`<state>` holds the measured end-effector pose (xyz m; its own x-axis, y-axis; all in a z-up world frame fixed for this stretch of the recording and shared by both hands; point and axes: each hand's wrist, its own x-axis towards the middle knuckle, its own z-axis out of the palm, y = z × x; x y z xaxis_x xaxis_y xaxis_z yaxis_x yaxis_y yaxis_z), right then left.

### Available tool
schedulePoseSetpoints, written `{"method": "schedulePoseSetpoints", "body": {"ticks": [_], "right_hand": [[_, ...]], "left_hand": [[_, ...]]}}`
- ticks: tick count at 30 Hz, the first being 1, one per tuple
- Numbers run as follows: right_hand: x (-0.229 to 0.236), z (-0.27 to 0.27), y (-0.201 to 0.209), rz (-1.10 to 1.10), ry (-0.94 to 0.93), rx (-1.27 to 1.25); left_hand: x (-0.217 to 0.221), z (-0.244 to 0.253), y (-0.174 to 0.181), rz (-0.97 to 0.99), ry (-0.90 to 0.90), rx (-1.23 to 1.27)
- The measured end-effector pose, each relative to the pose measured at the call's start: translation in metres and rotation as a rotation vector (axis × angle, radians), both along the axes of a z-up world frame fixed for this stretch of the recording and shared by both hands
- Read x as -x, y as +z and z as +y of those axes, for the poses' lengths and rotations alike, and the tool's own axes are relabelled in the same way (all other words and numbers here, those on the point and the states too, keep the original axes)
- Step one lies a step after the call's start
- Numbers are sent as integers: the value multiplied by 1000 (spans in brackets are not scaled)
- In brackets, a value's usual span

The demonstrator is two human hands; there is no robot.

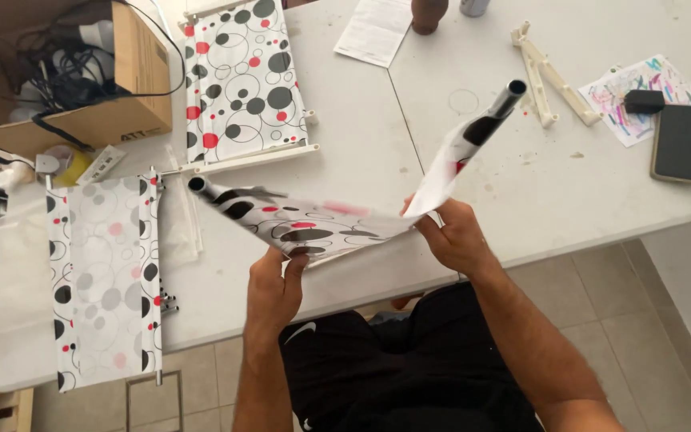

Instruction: Assembling a multi-tiered display rack by sliding fabric sleeves onto plastic rods and connecting them to a plastic frame.

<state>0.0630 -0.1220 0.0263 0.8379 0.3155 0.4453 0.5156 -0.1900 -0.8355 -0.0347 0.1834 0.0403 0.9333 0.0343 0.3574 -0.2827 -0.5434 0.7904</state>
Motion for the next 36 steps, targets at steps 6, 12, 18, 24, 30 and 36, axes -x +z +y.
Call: {"method": "schedulePoseSetpoints", "body": {"ticks": [6, 12, 18, 24, 30, 36], "right_hand": [[10, 6, 10, 33, -17, -11], [33, 4, -12, 211, 6, -119], [76, 35, -23, 790, 102, -311], [94, 40, -61, 956, 326, -365], [100, 6, -33, 1061, 562, 51], [51, -85, -19, 679, 345, -8]], "left_hand": [[1, -4, -33, 51, 87, 30], [-16, 4, -13, -123, 314, -11], [-79, 21, 28, -173, 222, -328], [-146, 43, -41, 149, 73, -673], [-148, 55, -83, -65, -7, -685], [-30, -11, -23, -238, 71, -437]]}}
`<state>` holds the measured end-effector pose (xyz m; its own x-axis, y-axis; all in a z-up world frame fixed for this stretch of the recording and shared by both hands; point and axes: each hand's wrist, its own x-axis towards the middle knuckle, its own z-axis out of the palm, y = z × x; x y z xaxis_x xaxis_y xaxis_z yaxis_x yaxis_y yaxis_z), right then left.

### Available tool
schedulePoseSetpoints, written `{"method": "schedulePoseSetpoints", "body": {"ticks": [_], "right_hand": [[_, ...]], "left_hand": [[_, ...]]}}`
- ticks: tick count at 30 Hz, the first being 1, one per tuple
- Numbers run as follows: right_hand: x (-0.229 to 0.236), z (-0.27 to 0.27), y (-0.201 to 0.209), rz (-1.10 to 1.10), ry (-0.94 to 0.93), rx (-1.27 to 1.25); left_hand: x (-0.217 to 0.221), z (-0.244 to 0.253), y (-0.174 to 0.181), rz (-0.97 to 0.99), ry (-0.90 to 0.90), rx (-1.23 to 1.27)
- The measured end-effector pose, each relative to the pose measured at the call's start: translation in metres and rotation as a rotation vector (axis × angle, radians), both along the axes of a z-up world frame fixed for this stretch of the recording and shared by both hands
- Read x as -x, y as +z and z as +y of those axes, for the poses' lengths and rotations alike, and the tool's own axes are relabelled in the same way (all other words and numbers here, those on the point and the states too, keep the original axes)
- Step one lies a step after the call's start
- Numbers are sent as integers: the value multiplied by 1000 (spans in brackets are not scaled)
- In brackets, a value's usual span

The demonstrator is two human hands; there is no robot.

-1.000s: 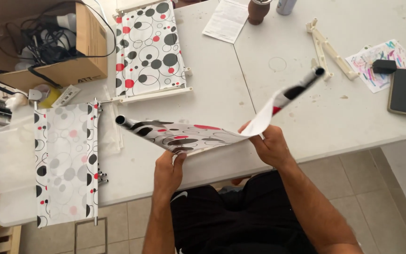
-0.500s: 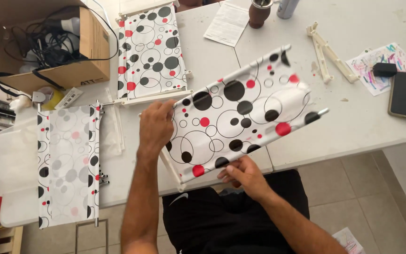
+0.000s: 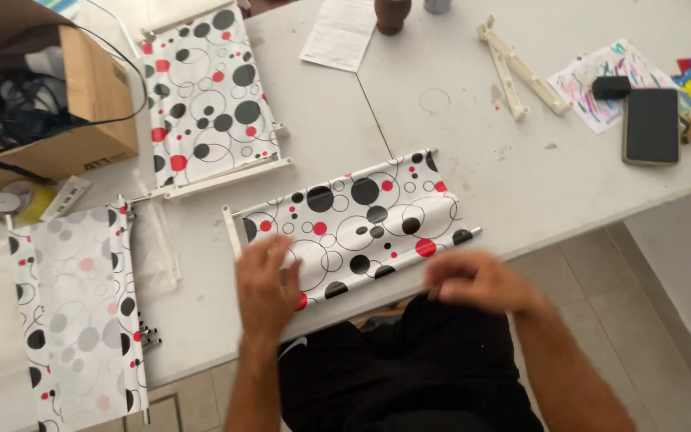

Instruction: Assembling a multi-tiered display rack by sliding fabric sleeves onto plastic rods and connecting them to a plastic frame.

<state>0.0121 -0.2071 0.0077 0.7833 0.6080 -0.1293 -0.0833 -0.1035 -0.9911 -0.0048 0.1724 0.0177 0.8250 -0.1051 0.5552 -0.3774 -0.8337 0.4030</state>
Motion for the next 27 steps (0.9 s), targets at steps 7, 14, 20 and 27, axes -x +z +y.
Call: {"method": "schedulePoseSetpoints", "body": {"ticks": [7, 14, 20, 27], "right_hand": [[-160, -73, -16, -543, -857, 584], [-245, -121, -84, -681, -816, 1017], [-209, -104, -46, -442, -931, 934], [-188, -110, -39, 207, -965, -23]], "left_hand": [[52, -43, -39, 182, 25, -72], [48, -26, -50, 211, 80, -185], [43, -24, -59, 91, 132, -159], [45, -26, -55, 66, 151, -120]]}}
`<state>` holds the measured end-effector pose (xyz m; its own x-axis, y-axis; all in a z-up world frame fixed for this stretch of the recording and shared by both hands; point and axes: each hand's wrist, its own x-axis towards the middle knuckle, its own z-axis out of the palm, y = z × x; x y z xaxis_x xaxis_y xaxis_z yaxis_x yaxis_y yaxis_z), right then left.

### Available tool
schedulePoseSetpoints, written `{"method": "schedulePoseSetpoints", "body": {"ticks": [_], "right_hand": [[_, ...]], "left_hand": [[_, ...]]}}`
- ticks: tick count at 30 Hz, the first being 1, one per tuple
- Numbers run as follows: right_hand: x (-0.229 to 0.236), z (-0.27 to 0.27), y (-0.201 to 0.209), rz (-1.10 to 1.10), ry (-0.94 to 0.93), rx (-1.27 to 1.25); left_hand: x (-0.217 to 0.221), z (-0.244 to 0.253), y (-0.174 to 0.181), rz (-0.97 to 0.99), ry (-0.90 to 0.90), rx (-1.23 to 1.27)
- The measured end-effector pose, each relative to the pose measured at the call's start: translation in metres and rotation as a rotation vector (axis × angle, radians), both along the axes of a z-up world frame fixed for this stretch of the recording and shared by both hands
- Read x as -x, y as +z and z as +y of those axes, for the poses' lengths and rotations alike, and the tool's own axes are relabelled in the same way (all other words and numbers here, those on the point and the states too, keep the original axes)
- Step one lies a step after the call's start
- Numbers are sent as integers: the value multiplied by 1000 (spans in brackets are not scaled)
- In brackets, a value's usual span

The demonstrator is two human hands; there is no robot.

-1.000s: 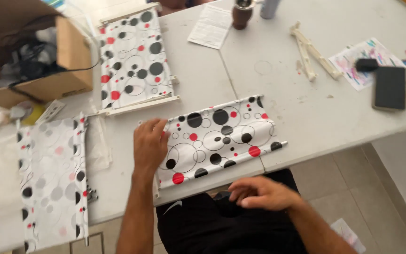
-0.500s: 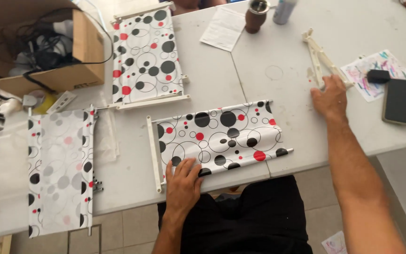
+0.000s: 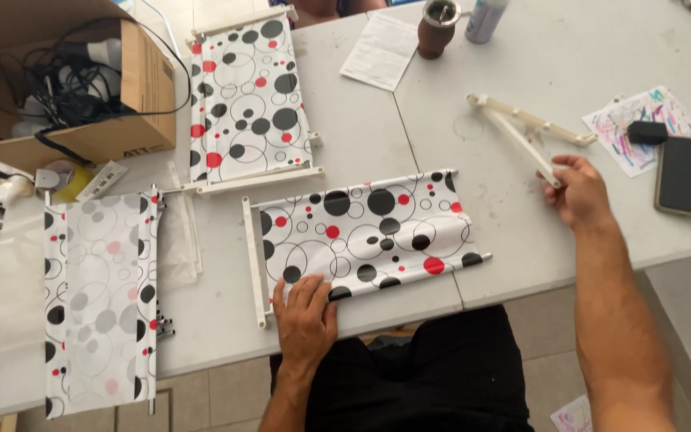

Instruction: Assembling a multi-tiered display rack by sliding fabric sleeves onto plastic rods and connecting them to a plastic frame.

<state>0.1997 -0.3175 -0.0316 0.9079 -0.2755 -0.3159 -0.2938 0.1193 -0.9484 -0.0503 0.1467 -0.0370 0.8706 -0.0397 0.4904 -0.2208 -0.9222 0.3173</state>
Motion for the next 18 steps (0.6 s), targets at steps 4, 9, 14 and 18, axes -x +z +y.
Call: {"method": "schedulePoseSetpoints", "body": {"ticks": [4, 9, 14, 18], "right_hand": [[13, 19, 7, -60, 39, 75], [19, 38, 1, -143, -17, 414], [30, 42, 3, -159, -17, 421], [33, 29, -13, -196, 11, 628]], "left_hand": [[-1, 0, -5, -6, 3, -5], [-2, 0, -2, -43, -3, 7], [-2, 0, -1, -61, 0, 22], [-4, 0, 0, -60, -7, 45]]}}
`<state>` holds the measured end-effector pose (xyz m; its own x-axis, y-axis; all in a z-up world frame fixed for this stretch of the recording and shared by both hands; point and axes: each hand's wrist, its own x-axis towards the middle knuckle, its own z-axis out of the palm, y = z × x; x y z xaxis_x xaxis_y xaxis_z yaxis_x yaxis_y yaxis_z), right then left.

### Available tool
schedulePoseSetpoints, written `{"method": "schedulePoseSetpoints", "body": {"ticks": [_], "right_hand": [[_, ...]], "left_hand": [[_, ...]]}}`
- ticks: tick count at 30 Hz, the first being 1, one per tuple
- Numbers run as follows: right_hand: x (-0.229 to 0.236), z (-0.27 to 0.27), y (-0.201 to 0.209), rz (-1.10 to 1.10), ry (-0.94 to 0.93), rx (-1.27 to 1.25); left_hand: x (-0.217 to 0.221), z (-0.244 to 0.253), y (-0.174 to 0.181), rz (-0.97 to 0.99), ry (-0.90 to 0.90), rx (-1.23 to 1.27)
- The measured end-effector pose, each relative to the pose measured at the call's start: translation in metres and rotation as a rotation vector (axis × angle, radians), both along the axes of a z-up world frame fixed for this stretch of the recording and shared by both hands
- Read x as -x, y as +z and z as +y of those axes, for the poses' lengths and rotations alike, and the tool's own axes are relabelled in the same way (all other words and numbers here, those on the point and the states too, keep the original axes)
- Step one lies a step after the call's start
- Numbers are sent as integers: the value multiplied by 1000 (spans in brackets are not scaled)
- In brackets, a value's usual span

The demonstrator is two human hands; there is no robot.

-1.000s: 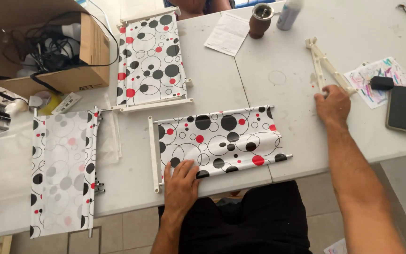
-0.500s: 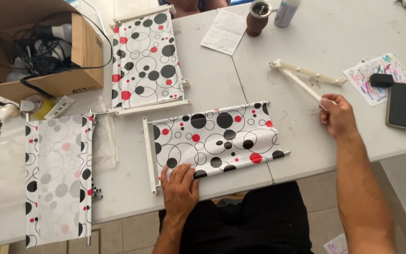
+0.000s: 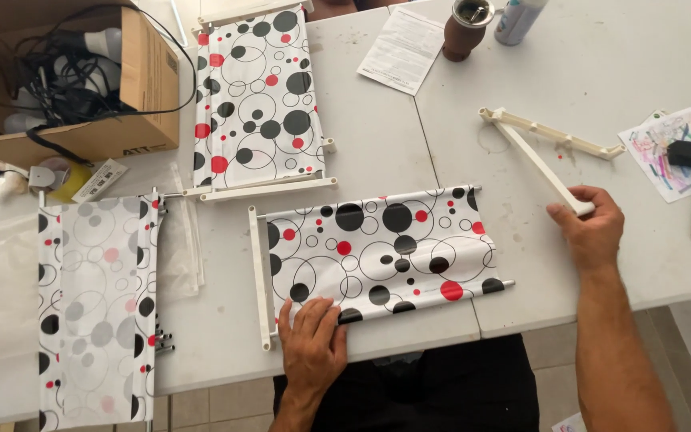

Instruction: Assembling a multi-tiered display rack by sliding fabric sleeves onto plastic rods and connecting them to a plastic frame.

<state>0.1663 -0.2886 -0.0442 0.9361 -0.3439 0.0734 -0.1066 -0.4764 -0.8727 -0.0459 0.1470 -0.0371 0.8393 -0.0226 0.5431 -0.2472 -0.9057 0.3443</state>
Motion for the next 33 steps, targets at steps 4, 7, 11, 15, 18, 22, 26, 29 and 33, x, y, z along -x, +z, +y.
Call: {"method": "schedulePoseSetpoints", "body": {"ticks": [4, 7, 11, 15, 18, 22, 26, 29, 33], "right_hand": [[3, 13, 4, 11, -28, 138], [3, 20, 1, 17, -76, 166], [1, 21, -6, -84, -65, 314], [-3, 16, -13, -180, 54, 540], [-4, -8, -36, -241, 53, 474], [-14, -9, -36, -86, -289, -131], [-21, -50, -55, -73, -362, -564], [-20, -65, -65, -36, -374, -604], [-20, -60, -61, -98, -330, -623]], "left_hand": [[0, 0, 0, 29, -3, 20], [-1, 0, 1, 38, -3, 13], [-7, 0, -3, -48, 24, 31], [-6, 3, -16, -73, 46, 33], [-4, 4, -46, -138, 89, -3], [11, 13, -75, -46, 52, -68], [17, 13, -87, -27, 45, -121], [18, 10, -86, -8, 69, -111], [19, 10, -75, 54, 65, -92]]}}
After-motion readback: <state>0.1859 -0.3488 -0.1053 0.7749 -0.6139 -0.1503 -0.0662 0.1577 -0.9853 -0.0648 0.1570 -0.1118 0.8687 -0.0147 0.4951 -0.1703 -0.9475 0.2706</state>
